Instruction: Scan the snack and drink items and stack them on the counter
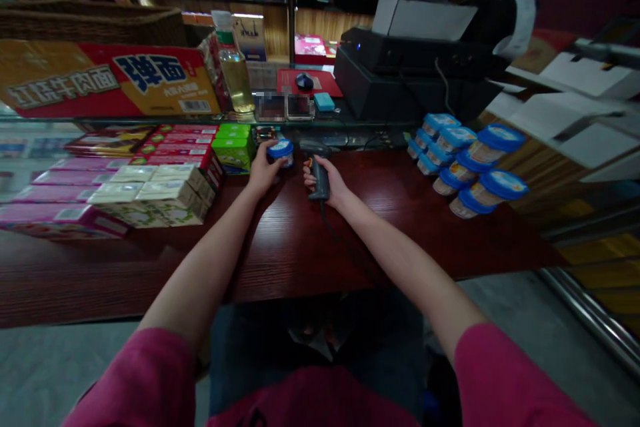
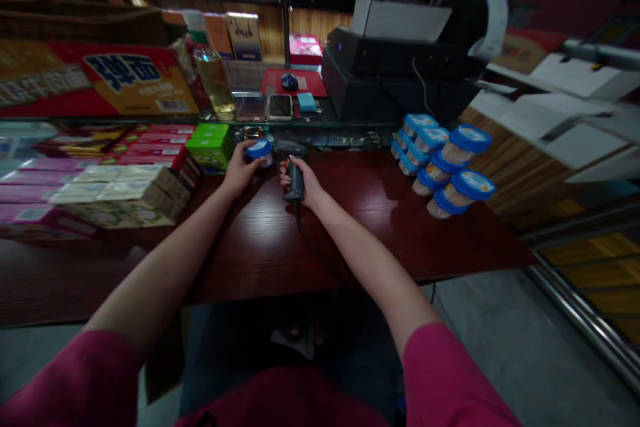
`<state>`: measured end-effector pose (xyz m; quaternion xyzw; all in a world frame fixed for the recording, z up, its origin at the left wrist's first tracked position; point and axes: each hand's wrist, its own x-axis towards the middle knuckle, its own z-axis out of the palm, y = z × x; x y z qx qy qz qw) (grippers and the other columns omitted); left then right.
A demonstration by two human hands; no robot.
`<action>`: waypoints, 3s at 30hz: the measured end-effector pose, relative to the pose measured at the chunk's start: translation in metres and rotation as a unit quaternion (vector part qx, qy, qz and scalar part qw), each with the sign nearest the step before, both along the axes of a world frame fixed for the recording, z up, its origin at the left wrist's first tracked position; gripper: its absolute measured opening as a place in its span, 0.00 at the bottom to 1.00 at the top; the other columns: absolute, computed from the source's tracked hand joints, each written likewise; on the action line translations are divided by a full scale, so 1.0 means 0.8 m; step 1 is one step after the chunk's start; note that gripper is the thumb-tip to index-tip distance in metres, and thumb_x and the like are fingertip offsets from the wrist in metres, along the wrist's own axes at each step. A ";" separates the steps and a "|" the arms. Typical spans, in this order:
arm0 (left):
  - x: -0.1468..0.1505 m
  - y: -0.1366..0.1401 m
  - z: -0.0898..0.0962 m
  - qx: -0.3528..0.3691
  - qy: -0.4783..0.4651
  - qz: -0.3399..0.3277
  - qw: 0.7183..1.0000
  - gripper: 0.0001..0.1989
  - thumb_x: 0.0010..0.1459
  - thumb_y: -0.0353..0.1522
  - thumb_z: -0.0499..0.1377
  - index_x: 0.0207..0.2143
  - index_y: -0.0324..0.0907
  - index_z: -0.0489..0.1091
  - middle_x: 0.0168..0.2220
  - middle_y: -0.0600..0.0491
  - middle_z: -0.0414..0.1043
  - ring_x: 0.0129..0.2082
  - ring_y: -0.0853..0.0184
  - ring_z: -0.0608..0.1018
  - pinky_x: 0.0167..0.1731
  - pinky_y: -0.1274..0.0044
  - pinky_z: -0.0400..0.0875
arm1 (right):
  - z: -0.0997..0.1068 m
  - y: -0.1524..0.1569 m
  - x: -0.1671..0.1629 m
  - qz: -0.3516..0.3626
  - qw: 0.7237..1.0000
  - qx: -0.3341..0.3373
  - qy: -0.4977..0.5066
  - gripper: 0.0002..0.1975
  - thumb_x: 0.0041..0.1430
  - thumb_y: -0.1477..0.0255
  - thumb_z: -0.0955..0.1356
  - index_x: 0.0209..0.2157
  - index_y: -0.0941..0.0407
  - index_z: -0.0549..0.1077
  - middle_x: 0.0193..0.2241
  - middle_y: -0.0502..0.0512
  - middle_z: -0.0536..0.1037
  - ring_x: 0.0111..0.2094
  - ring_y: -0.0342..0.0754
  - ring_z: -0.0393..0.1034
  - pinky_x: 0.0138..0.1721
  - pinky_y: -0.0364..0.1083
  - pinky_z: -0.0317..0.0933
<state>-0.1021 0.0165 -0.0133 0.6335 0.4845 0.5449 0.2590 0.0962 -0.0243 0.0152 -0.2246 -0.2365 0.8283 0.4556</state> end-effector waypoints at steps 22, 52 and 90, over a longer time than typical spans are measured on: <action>-0.004 -0.026 0.029 -0.233 -0.450 -0.184 0.842 0.14 0.63 0.35 0.64 0.51 0.43 0.73 0.52 0.48 0.78 0.60 0.58 0.76 0.64 0.64 0.70 | 0.004 -0.022 0.001 0.050 0.994 0.037 -0.093 0.09 0.64 0.66 0.65 0.34 0.57 0.72 0.25 0.49 0.68 0.20 0.40 0.55 0.19 0.40 0.55; 0.000 -0.025 0.024 -0.175 -0.413 -0.117 0.886 0.24 0.60 0.31 0.65 0.58 0.49 0.67 0.57 0.48 0.74 0.56 0.64 0.78 0.59 0.65 0.73 | -0.003 -0.032 0.001 0.015 0.990 0.069 -0.119 0.13 0.57 0.62 0.73 0.34 0.57 0.73 0.22 0.46 0.71 0.17 0.39 0.60 0.13 0.38 0.54; 0.518 -0.135 0.132 0.092 -0.083 -0.264 0.957 0.27 0.50 0.27 0.72 0.53 0.45 0.71 0.54 0.48 0.76 0.52 0.57 0.79 0.55 0.64 0.75 | -0.012 -0.241 0.274 -0.589 0.797 0.014 -0.135 0.17 0.48 0.59 0.76 0.34 0.55 0.74 0.16 0.43 0.70 0.13 0.41 0.62 0.13 0.41 0.59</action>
